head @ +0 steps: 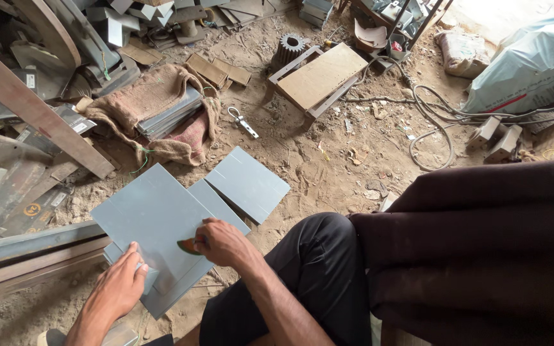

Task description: The person scores metal sheets along marked lines using a cutting disc fragment by hand.

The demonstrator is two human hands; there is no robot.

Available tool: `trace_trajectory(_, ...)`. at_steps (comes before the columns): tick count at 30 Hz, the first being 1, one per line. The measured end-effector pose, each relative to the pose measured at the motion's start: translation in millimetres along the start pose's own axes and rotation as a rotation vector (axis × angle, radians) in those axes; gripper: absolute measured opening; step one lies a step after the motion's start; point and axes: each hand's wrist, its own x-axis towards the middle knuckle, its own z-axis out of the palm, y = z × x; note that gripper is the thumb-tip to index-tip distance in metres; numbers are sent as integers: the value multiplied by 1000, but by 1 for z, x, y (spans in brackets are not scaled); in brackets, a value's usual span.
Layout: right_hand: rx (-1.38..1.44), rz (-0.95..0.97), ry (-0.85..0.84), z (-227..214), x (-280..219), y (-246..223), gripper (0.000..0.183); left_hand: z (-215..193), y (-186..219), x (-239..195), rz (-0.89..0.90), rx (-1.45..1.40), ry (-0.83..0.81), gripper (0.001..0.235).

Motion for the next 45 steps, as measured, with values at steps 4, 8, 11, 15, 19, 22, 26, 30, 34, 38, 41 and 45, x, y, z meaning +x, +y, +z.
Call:
trace_trajectory(4,-23,-2,-9,-2,-1,-4,18,3,-2,4,13,55,14,28)
trace_trajectory(8,-31,-29,-6,-7,-4,-8,19,-2,3,4,7,97,30,27)
trace_trajectory(11,-29,-47,-28,-8,-4,-9,21,-11,11,-1,3,75,48,27)
trace_trajectory(15,-30,-56,-20,-11,-6,-10,21,-22,21,-10,-84,-10,-57,30)
trace_trajectory(19,-35,-44,-40,-12,-6,-11,21,-13,15,-11,52,2,0,28)
trace_trajectory(22,-22,-41,-33,-10,-6,-9,22,-6,9,-4,61,24,5,28)
trace_trajectory(26,-27,-51,-9,-2,-2,-3,23,-7,12,1,32,54,-44,26)
trace_trajectory(30,-67,-33,-57,1,-2,-3,21,-11,15,0,44,64,-51,26)
trace_trajectory(34,-55,-16,-67,-2,-5,-4,20,-19,21,-6,46,39,-16,26)
trace_trajectory(38,-77,-63,-58,-4,-5,-6,20,-30,27,-15,-34,-8,-52,26)
trace_trajectory(41,-74,-22,-82,-6,-6,-7,22,-26,24,-13,-26,-5,-73,27)
trace_trajectory(45,-68,-43,-59,-8,-6,-9,20,-13,17,-7,16,61,-97,30)
